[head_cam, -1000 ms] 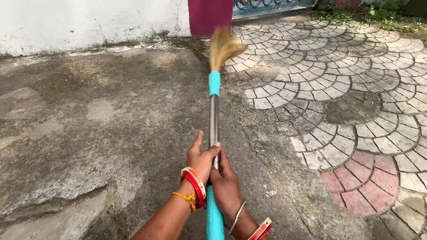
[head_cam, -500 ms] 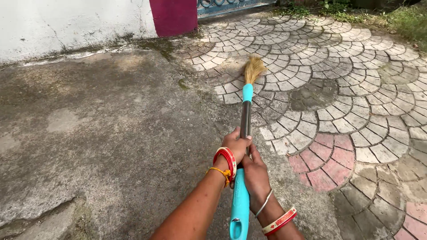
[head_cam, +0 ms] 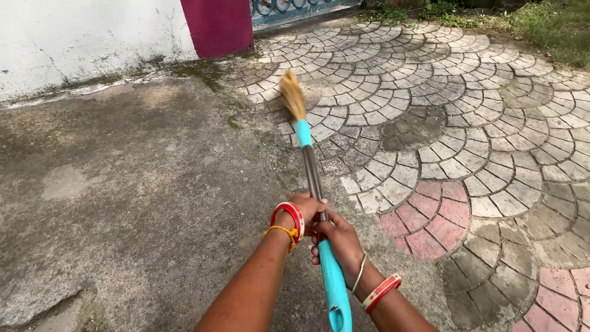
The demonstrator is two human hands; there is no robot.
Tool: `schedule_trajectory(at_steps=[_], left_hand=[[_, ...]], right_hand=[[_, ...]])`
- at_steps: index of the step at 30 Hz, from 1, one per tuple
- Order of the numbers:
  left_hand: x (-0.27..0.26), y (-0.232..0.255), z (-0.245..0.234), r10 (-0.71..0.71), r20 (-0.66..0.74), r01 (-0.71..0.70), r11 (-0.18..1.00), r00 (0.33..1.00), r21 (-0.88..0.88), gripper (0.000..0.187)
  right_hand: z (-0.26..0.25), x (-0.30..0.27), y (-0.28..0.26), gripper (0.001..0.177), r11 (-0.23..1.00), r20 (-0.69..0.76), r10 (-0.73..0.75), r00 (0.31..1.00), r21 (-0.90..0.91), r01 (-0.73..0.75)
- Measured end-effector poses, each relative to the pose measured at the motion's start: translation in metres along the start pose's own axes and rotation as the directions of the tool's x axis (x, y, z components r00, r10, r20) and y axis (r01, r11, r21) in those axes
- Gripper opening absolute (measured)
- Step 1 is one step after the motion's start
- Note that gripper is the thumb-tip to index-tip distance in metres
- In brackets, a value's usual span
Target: Sweep a paved outdoor area with a broom.
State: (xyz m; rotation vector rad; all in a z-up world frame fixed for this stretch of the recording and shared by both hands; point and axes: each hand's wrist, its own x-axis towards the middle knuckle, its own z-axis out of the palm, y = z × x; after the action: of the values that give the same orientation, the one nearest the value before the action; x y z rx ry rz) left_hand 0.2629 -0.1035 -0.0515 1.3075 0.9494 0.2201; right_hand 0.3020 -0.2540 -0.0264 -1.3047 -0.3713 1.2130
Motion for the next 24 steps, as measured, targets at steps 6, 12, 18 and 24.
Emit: schedule_trajectory(at_steps=[6,12,18,24], left_hand=[[-0.025,0.002,0.069,0.328,-0.111,-0.257,0.874,0.938,0.412,0.053],[-0.102,0.035,0.048,0.150,-0.524,-0.115,0.988,0.838,0.098,0.049],[-0.036,-0.028,0.042,0.096,-0.606,0.050,0.974,0.789,0.220,0.038],[0.032,-0.026,0.066,0.151,-0.084,-0.123,0.955,0.985,0.271,0.043]], right_hand=[[-0.006,-0.017,0.013,0.056,0.964,-0.295,-0.182,0.938,0.134,0.230],[-0.003,0.000,-0.004,0.061,0.978,0.138,-0.098,0.986,0.195,0.070],[-0.030,0.010,0.033,0.053,0.973,0.293,0.005,0.956,0.221,-0.073],[-0.010,-0.019,0.001,0.059,0.968,-0.234,-0.105,0.967,0.198,0.153]])
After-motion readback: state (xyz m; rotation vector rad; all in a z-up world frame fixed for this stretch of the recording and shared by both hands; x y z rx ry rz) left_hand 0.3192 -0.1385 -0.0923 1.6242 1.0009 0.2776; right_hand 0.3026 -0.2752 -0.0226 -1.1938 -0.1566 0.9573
